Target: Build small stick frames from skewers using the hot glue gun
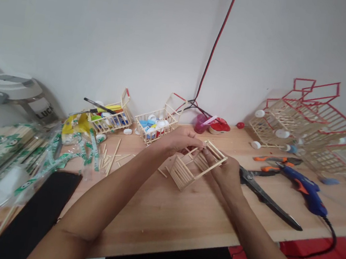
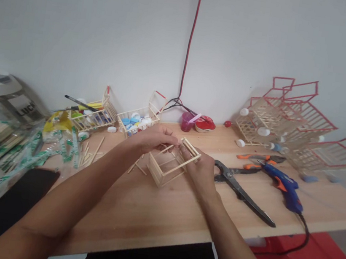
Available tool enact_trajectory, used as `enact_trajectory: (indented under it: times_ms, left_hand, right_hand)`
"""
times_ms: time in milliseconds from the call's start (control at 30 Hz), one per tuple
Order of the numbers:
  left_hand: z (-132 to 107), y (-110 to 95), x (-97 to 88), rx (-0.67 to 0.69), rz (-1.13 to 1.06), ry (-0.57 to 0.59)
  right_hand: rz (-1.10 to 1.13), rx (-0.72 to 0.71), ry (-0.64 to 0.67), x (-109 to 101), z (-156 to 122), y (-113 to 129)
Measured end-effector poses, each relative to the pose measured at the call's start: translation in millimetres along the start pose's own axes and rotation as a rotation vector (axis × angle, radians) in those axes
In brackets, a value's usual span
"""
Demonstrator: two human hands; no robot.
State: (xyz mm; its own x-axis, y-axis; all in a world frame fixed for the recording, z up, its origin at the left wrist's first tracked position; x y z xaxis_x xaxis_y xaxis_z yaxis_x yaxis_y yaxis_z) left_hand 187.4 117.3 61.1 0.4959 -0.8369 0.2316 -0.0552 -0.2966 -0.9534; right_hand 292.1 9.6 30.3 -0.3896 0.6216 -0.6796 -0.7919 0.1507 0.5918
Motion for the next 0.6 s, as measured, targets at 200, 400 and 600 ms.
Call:
enact_trajectory:
  times_ms: [200,400,600]
  left_hand:
    - [-5,-4,3.6,-0.01,0.054,0.01]
    - [-9,-11,7.7,0.036,0.082,0.006]
    - [-10,-12,9.9,0.038,0.071,-0.023]
  right_hand:
    - [0.024,0.0,-0.001,2,0,-2]
    - [0.045,0.027,0.001,3,-1,-3]
    - [0.033,0.02,-0.002,3,-1,-2]
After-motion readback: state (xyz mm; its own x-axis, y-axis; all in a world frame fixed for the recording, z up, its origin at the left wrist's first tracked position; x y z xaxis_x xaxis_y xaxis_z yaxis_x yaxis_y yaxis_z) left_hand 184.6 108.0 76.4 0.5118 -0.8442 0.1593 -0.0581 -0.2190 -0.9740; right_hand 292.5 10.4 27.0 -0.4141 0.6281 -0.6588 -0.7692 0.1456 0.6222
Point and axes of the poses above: each hand's wrist, its own z-axis towards the middle knuckle, its own x-axis out of the palm, y = z × x, the point moved 5 cm from there along z, towards the middle knuckle, and after that the axes turned 15 degrees about -z, right-handed, at the moved point
